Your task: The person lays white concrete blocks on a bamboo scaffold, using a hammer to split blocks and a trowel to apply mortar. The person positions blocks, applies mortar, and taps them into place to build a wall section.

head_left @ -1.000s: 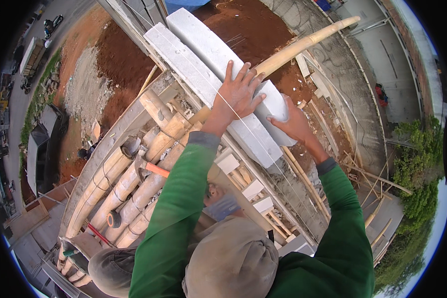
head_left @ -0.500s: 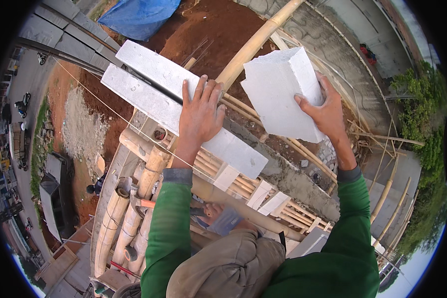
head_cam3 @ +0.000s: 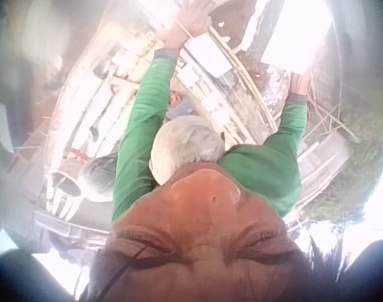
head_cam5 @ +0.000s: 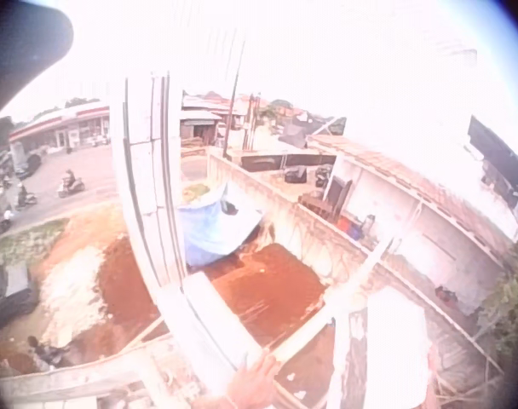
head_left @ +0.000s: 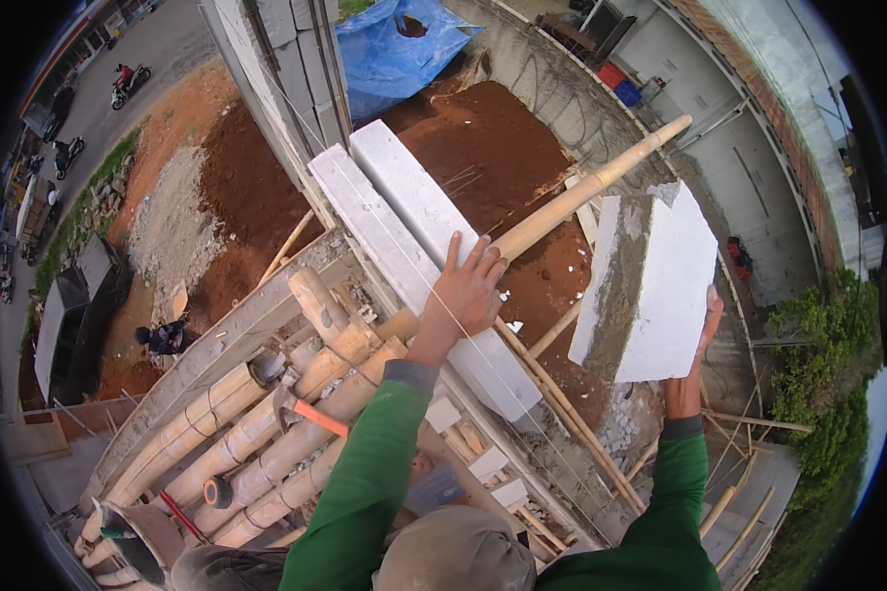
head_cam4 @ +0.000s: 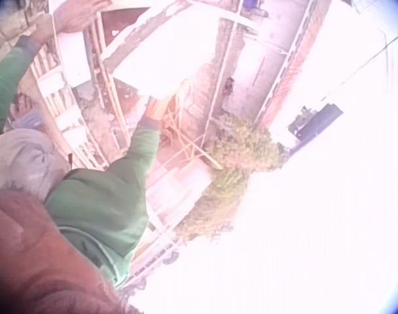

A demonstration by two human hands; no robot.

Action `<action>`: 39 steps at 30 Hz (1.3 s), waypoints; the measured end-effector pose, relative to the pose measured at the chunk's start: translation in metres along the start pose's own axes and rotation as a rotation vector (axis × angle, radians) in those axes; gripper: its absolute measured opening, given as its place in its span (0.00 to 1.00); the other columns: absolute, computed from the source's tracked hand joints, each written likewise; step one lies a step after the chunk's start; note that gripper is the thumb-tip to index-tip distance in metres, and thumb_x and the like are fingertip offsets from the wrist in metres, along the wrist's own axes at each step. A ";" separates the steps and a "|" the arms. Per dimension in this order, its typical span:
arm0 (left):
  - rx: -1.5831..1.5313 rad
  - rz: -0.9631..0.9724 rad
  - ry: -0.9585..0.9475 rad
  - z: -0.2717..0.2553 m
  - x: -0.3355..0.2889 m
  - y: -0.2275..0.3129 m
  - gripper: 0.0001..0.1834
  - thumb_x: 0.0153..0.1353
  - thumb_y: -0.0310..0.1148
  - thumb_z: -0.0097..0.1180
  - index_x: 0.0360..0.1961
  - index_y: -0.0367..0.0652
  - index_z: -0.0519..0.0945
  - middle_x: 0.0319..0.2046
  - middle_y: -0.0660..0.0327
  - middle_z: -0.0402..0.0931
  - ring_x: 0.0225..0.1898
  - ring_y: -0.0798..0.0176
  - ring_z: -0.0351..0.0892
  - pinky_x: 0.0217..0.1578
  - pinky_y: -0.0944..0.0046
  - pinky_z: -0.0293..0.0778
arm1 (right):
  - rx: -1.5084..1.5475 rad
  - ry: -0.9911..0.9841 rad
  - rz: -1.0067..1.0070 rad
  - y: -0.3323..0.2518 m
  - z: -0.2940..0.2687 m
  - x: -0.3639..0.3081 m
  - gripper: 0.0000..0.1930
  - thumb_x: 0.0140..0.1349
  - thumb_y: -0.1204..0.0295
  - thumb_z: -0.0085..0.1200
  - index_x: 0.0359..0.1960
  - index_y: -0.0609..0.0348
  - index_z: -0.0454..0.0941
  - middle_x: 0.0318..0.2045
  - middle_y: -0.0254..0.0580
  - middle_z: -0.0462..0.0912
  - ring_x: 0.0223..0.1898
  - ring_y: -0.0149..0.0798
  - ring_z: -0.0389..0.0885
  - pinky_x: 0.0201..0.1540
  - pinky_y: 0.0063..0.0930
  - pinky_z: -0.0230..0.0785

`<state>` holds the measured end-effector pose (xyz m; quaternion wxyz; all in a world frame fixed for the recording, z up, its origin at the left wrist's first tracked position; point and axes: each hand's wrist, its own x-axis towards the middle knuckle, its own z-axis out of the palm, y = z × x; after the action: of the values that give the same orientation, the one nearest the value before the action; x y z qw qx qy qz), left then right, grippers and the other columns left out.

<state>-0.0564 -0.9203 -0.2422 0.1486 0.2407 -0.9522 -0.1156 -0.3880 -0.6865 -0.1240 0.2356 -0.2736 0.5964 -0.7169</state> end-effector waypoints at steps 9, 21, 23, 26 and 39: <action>0.133 -0.091 0.248 0.034 -0.003 0.004 0.18 0.69 0.38 0.54 0.59 0.56 0.82 0.61 0.64 0.79 0.80 0.56 0.61 0.84 0.28 0.36 | 0.237 -0.970 -0.143 -0.101 0.172 0.076 0.34 0.79 0.52 0.50 0.80 0.53 0.63 0.81 0.52 0.63 0.78 0.55 0.65 0.76 0.61 0.65; -0.304 -0.139 0.044 -0.005 -0.015 0.002 0.17 0.72 0.37 0.50 0.59 0.50 0.80 0.64 0.60 0.78 0.73 0.57 0.69 0.79 0.43 0.51 | -0.181 -1.345 0.424 0.014 0.565 -0.191 0.37 0.68 0.53 0.65 0.67 0.76 0.75 0.51 0.50 0.85 0.50 0.38 0.85 0.55 0.29 0.76; -0.165 -0.077 0.103 0.000 -0.014 -0.003 0.17 0.71 0.38 0.52 0.57 0.49 0.81 0.63 0.60 0.79 0.73 0.57 0.69 0.81 0.41 0.48 | -0.174 -1.358 0.608 0.057 0.573 -0.240 0.32 0.68 0.53 0.65 0.60 0.73 0.79 0.47 0.49 0.85 0.46 0.37 0.86 0.50 0.30 0.78; -0.088 -0.045 0.172 0.012 -0.007 -0.004 0.17 0.69 0.40 0.53 0.55 0.47 0.83 0.62 0.58 0.80 0.74 0.57 0.69 0.83 0.38 0.44 | -0.206 -1.354 0.890 0.106 0.565 -0.288 0.27 0.68 0.52 0.65 0.50 0.68 0.82 0.41 0.44 0.85 0.41 0.35 0.85 0.46 0.29 0.78; -0.059 -0.058 0.067 0.012 -0.004 -0.002 0.29 0.69 0.41 0.52 0.69 0.46 0.80 0.71 0.59 0.75 0.81 0.53 0.59 0.83 0.28 0.36 | -0.679 -1.664 0.293 0.073 0.546 -0.279 0.33 0.72 0.54 0.55 0.49 0.87 0.78 0.48 0.78 0.84 0.52 0.68 0.84 0.64 0.52 0.73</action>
<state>-0.0564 -0.9178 -0.2549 0.1837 0.2676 -0.9355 -0.1398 0.1865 -0.9106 -0.1512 0.5856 -0.6789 0.4415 -0.0367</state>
